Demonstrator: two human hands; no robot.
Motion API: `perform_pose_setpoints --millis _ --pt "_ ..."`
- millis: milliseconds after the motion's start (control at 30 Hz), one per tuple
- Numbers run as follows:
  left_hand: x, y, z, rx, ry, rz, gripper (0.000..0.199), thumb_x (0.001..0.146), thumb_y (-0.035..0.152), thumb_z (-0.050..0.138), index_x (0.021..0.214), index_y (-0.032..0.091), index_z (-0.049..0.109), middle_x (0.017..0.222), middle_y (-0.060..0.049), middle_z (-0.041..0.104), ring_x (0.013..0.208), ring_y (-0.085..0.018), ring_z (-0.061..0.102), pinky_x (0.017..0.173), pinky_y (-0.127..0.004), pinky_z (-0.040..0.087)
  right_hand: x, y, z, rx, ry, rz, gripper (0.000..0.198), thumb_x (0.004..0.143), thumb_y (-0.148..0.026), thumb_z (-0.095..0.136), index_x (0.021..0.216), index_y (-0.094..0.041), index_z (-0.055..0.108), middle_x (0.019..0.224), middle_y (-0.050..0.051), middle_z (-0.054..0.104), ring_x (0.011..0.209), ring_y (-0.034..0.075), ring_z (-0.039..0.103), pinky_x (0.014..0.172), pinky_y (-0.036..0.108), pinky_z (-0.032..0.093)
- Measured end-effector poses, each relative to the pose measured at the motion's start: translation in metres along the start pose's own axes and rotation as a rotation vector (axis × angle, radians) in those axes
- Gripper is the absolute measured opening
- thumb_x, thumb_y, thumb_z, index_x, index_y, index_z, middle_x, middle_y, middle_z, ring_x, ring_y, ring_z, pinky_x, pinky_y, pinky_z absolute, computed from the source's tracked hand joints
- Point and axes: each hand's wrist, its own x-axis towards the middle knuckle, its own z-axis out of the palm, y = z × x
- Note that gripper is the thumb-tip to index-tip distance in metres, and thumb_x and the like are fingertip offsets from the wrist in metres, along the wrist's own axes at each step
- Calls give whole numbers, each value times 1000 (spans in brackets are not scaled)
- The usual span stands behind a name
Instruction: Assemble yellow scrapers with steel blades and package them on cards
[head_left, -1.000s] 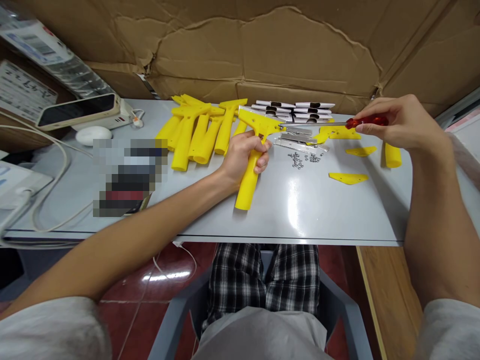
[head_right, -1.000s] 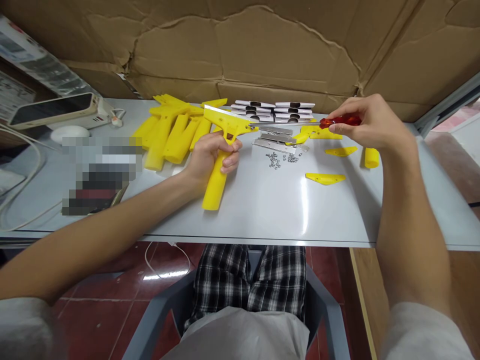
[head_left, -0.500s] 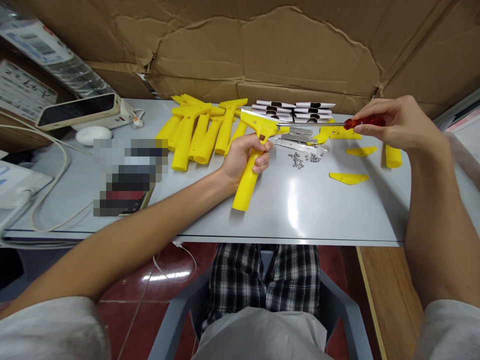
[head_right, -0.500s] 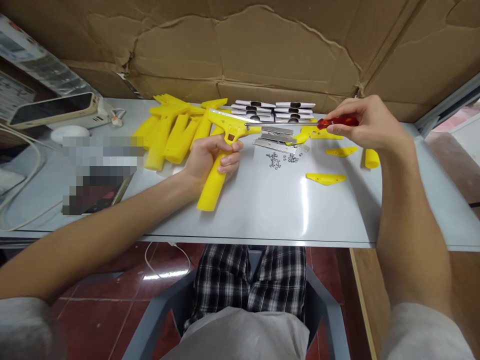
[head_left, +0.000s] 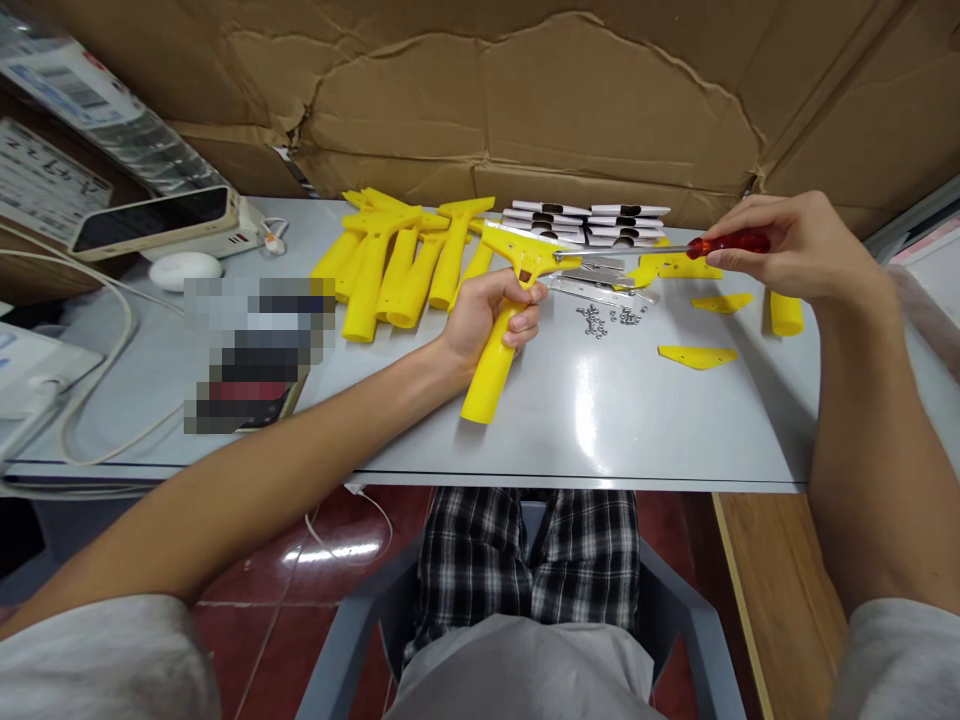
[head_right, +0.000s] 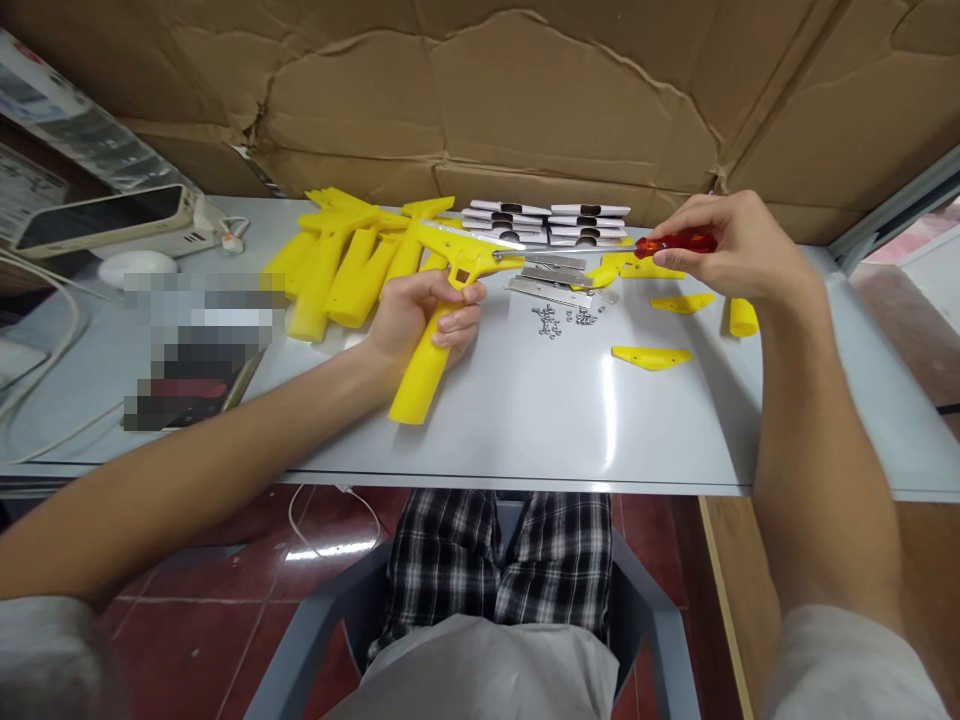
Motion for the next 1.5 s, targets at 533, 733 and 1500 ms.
perform_pose_setpoints --millis 533,733,1500 --pt "-1 4 0 -77 -34 -24 23 67 5 51 82 21 46 66 4 54 36 -3 35 30 -13 24 4 12 -6 -111 265 -115 35 78 -13 92 113 -17 89 111 10 72 88 2 63 74 17 44" --pt "3 4 -4 15 -63 56 22 68 7 52 82 21 45 68 5 52 37 -2 33 32 -13 23 18 34 -5 -256 9 108 36 73 -15 93 108 -13 89 109 10 73 84 -2 60 74 20 43" --pt "3 0 -11 282 -156 249 23 59 13 64 75 19 49 72 4 59 39 -3 43 33 -18 30 5 -63 120 -265 -139 -317 31 100 -31 62 111 -20 88 110 10 70 103 14 61 95 28 43"
